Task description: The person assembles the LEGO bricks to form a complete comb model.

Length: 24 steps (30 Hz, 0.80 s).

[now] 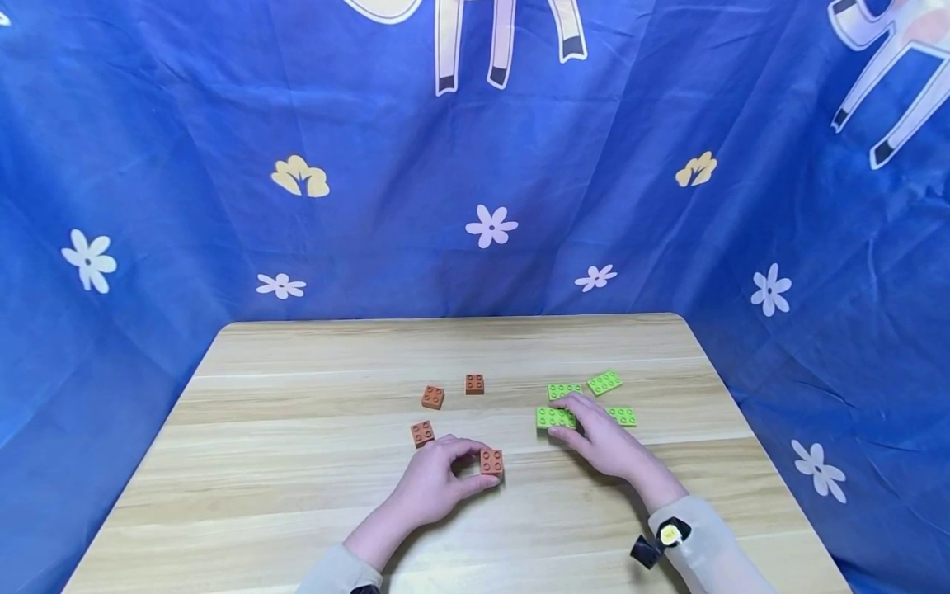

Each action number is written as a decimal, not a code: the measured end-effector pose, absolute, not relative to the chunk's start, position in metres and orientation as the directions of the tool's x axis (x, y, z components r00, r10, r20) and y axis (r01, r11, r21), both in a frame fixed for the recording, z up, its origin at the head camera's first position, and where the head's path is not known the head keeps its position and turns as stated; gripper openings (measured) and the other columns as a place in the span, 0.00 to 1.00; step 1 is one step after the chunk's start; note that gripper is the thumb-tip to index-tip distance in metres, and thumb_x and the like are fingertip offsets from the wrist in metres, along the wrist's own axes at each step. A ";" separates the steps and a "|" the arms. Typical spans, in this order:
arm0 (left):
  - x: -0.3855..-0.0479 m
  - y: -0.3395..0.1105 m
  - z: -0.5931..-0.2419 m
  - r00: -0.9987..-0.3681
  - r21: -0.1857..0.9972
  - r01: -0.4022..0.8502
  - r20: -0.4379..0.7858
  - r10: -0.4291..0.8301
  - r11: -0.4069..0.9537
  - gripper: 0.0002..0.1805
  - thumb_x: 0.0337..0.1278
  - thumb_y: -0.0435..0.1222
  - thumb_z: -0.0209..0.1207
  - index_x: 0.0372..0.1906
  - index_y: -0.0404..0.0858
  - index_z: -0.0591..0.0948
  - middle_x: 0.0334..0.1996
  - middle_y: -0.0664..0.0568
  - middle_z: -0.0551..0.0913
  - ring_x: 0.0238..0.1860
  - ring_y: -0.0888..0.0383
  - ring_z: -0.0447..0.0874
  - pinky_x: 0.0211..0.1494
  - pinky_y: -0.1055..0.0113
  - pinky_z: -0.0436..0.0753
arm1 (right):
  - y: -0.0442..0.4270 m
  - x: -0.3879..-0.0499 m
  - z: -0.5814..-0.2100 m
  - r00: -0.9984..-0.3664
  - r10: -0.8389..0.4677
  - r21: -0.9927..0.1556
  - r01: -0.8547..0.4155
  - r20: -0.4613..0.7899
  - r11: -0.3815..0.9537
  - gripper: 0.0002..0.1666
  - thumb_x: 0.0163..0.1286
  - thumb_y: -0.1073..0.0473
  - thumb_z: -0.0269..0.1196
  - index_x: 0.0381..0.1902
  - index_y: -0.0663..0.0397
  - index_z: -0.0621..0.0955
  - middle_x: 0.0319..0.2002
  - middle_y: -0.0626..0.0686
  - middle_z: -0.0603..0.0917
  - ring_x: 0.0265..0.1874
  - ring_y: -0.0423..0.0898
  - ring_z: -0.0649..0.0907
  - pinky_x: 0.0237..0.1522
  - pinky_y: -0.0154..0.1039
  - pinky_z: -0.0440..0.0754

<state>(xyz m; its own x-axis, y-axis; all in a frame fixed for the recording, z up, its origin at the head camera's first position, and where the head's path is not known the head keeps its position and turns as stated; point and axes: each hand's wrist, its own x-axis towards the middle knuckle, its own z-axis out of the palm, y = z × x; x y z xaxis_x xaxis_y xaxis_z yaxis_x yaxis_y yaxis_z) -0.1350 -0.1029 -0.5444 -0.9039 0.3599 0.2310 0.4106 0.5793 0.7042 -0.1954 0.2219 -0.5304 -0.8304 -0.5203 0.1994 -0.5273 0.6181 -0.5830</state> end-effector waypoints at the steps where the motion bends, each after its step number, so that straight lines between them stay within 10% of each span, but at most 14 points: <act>1: -0.135 -0.103 -0.544 -0.905 0.705 0.408 0.227 0.360 0.580 0.27 0.53 0.59 0.75 0.54 0.50 0.89 0.46 0.65 0.88 0.47 0.62 0.85 0.53 0.59 0.83 | 0.221 -0.195 -0.528 -0.829 -0.523 -0.585 -0.528 0.199 0.615 0.28 0.80 0.46 0.64 0.68 0.56 0.79 0.62 0.47 0.82 0.70 0.57 0.75 0.75 0.63 0.63; 6: -0.135 -0.103 -0.544 -0.908 0.710 0.400 0.219 0.358 0.580 0.27 0.53 0.60 0.75 0.54 0.50 0.90 0.46 0.65 0.88 0.47 0.62 0.85 0.53 0.59 0.83 | 0.213 -0.190 -0.518 -0.810 -0.550 -0.599 -0.547 0.202 0.585 0.28 0.80 0.46 0.64 0.68 0.57 0.79 0.59 0.43 0.81 0.62 0.45 0.80 0.66 0.53 0.77; 24: -0.134 -0.103 -0.546 -0.903 0.702 0.418 0.250 0.349 0.577 0.25 0.51 0.58 0.77 0.51 0.51 0.90 0.42 0.69 0.86 0.43 0.65 0.83 0.48 0.63 0.83 | 0.190 -0.177 -0.497 -0.739 -0.609 -0.580 -0.640 0.288 0.503 0.24 0.80 0.47 0.64 0.65 0.52 0.80 0.59 0.39 0.81 0.58 0.41 0.82 0.61 0.49 0.82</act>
